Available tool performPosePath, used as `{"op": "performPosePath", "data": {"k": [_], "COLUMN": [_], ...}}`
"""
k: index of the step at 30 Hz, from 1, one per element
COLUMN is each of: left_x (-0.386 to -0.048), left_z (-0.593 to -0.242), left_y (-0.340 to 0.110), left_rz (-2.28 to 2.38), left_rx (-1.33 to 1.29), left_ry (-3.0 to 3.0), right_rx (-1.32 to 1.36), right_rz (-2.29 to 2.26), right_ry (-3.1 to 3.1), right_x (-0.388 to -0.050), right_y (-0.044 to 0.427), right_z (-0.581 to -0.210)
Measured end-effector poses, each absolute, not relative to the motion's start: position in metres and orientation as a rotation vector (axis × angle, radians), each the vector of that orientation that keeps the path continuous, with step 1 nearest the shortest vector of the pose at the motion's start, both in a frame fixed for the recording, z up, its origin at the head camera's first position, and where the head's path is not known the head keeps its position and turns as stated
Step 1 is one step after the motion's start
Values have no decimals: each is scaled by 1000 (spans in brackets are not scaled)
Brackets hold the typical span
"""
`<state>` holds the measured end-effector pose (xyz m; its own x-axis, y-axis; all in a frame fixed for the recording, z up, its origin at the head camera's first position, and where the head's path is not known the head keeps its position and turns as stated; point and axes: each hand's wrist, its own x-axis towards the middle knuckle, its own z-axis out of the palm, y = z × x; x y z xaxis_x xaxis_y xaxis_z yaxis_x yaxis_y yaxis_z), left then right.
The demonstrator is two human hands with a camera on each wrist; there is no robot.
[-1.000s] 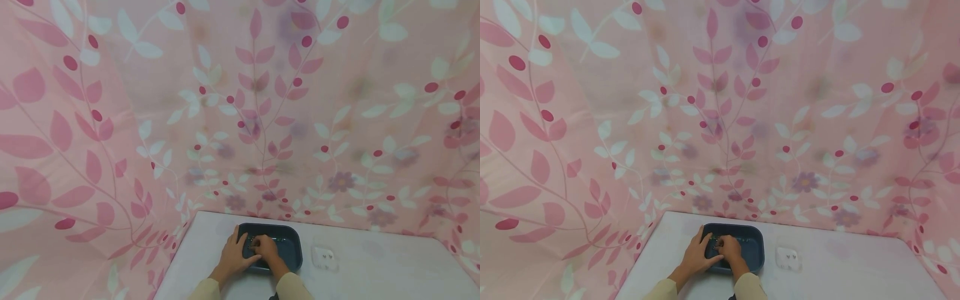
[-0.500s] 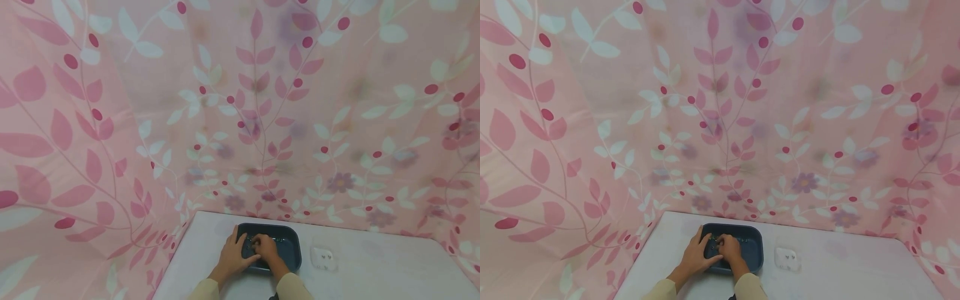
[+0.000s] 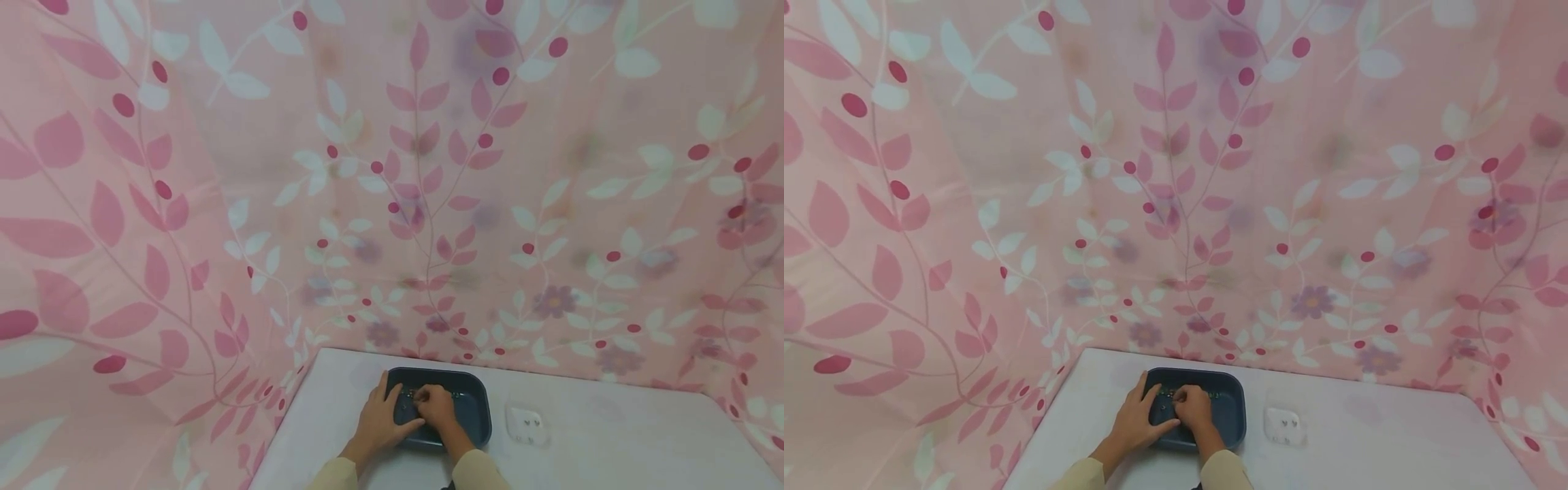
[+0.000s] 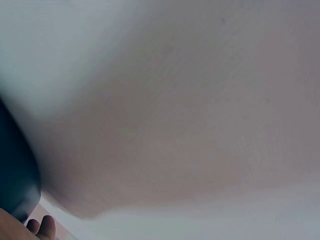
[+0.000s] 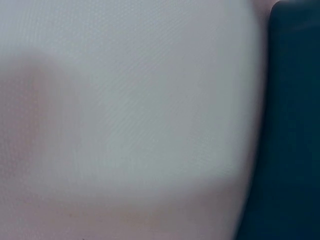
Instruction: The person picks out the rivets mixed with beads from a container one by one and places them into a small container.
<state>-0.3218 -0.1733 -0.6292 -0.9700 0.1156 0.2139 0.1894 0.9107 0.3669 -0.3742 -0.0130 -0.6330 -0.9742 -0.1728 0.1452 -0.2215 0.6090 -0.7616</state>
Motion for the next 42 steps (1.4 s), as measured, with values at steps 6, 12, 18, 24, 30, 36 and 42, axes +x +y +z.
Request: {"op": "performPosePath", "data": {"k": [6,12,18,24,30,36,42], "left_x": [-322,-321,-320,-320,-318,-319,-319], "left_z": [-627,-626,-630,-630,-629,-626,-630], "left_y": [-172,-174,-175,-175,-174,-173,-175], "left_rz": [-584,-601,-581,-611,-612,-648,-661], "left_rx": [-233,-255,-297,-299,-304,-290,-285], "left_ry": [-2888,-2885,-2846,-2822,-2809,-2831,-2839], "right_rx": [346,346,482,580,701,690,681], "right_rz": [1329,1299,1210,1174,1134,1072,1004], "right_ry": [-2734,-2750,-2781,-2804,-2845,-2957,-3029], "right_x": [-374,-374,-375,-376,-372,-373,-372], "right_y": [-12,-12,-10,-6,5,22,35], "right_z": [-632,-629,-624,-611,-603,-598,-595]}}
